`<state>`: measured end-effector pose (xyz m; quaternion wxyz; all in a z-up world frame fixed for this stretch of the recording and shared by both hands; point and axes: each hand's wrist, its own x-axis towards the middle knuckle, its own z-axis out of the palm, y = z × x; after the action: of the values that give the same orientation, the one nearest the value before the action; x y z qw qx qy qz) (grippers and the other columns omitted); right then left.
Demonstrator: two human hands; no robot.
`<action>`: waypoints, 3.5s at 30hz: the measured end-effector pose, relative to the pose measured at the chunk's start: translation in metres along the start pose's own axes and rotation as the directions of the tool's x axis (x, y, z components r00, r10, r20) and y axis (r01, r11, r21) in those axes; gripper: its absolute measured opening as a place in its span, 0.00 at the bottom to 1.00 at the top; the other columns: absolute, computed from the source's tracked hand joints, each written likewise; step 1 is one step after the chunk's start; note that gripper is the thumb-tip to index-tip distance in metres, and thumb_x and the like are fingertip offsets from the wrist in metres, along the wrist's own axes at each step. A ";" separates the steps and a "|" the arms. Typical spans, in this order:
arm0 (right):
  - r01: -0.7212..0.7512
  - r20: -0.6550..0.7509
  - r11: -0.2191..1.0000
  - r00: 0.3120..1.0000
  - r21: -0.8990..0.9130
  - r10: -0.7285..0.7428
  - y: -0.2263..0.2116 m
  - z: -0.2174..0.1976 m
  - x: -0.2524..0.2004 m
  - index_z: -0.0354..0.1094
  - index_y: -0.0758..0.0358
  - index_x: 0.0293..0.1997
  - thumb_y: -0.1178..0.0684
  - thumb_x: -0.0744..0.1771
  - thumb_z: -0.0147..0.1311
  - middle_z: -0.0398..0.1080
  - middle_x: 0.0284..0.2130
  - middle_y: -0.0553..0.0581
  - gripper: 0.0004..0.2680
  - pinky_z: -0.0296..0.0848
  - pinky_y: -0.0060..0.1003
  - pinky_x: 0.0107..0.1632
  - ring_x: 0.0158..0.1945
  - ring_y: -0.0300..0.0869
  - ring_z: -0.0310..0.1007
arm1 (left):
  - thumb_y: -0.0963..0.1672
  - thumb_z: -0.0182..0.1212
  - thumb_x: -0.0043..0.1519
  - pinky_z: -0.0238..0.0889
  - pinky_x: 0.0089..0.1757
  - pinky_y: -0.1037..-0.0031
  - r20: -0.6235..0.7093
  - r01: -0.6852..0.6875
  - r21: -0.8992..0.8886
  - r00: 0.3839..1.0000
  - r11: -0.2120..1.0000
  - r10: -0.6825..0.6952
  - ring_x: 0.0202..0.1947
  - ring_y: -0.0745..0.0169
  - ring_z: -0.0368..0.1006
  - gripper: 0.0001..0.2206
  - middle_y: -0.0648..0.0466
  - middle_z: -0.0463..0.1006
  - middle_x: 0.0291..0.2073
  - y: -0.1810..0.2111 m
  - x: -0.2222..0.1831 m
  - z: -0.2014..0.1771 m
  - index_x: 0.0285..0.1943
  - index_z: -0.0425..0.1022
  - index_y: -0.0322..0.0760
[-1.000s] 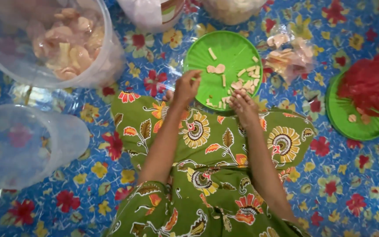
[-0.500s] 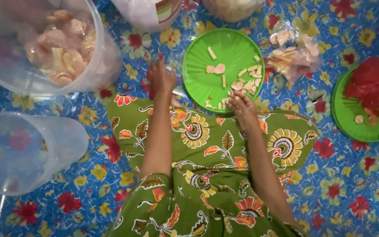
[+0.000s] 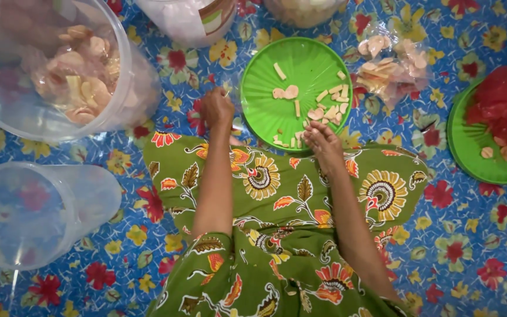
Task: Bagging sliced food items from a plate into small plastic bags
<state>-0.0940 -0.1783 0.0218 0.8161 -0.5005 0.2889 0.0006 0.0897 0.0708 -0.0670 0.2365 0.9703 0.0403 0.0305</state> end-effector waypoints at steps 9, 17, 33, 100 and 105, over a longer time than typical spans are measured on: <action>0.025 -0.018 0.999 0.999 -0.034 -0.026 -0.006 0.007 -0.012 0.63 0.61 0.52 0.56 0.64 0.52 0.70 0.42 0.54 0.11 0.74 0.28 0.46 0.43 0.37 0.73 | 0.41 0.58 0.47 0.70 0.41 0.68 0.064 0.317 -0.228 0.948 0.921 -0.311 0.36 0.60 0.75 0.14 0.63 0.75 0.27 0.002 -0.001 -0.004 0.41 0.72 0.56; 0.062 -0.014 0.997 0.998 -0.040 -0.062 -0.020 0.024 -0.032 0.62 0.63 0.53 0.52 0.66 0.49 0.69 0.43 0.57 0.12 0.73 0.30 0.47 0.45 0.39 0.72 | 0.35 0.59 0.46 0.70 0.30 0.84 0.319 0.317 -0.913 0.947 0.258 -0.037 0.26 0.69 0.72 0.28 0.49 0.78 0.29 0.079 -0.058 -0.133 0.59 0.63 0.41; 0.144 -0.052 0.976 0.987 -0.162 -0.154 -0.027 0.042 -0.053 0.67 0.59 0.40 0.54 0.63 0.57 0.67 0.28 0.49 0.06 0.66 0.19 0.29 0.29 0.32 0.68 | 0.43 0.67 0.53 0.72 0.25 0.83 0.505 0.407 -0.859 0.773 0.310 0.385 0.24 0.71 0.72 0.13 0.53 0.75 0.24 0.101 -0.107 -0.095 0.45 0.74 0.36; 0.104 -0.018 0.879 0.992 -0.465 -0.127 -0.045 0.072 -0.071 0.73 0.58 0.33 0.49 0.58 0.65 0.71 0.23 0.51 0.08 0.68 0.28 0.35 0.27 0.34 0.68 | 0.48 0.68 0.47 0.66 0.33 0.69 0.015 -0.598 -0.590 0.664 0.542 0.748 0.25 0.58 0.72 0.09 0.56 0.72 0.23 0.088 -0.111 -0.026 0.32 0.77 0.46; 0.078 -0.015 0.865 0.995 -0.496 -0.099 -0.052 0.079 -0.081 0.74 0.54 0.38 0.50 0.61 0.60 0.73 0.29 0.53 0.07 0.70 0.29 0.42 0.34 0.34 0.70 | 0.47 0.63 0.51 0.66 0.32 0.71 0.033 -0.607 -0.558 0.664 0.565 0.747 0.26 0.58 0.72 0.05 0.57 0.71 0.23 0.076 -0.110 -0.002 0.32 0.76 0.47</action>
<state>-0.1094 -0.1164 0.1292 0.6539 -0.7055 0.2719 0.0273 -0.0154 -0.0058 -0.0347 0.4525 0.8067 -0.3801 -0.0015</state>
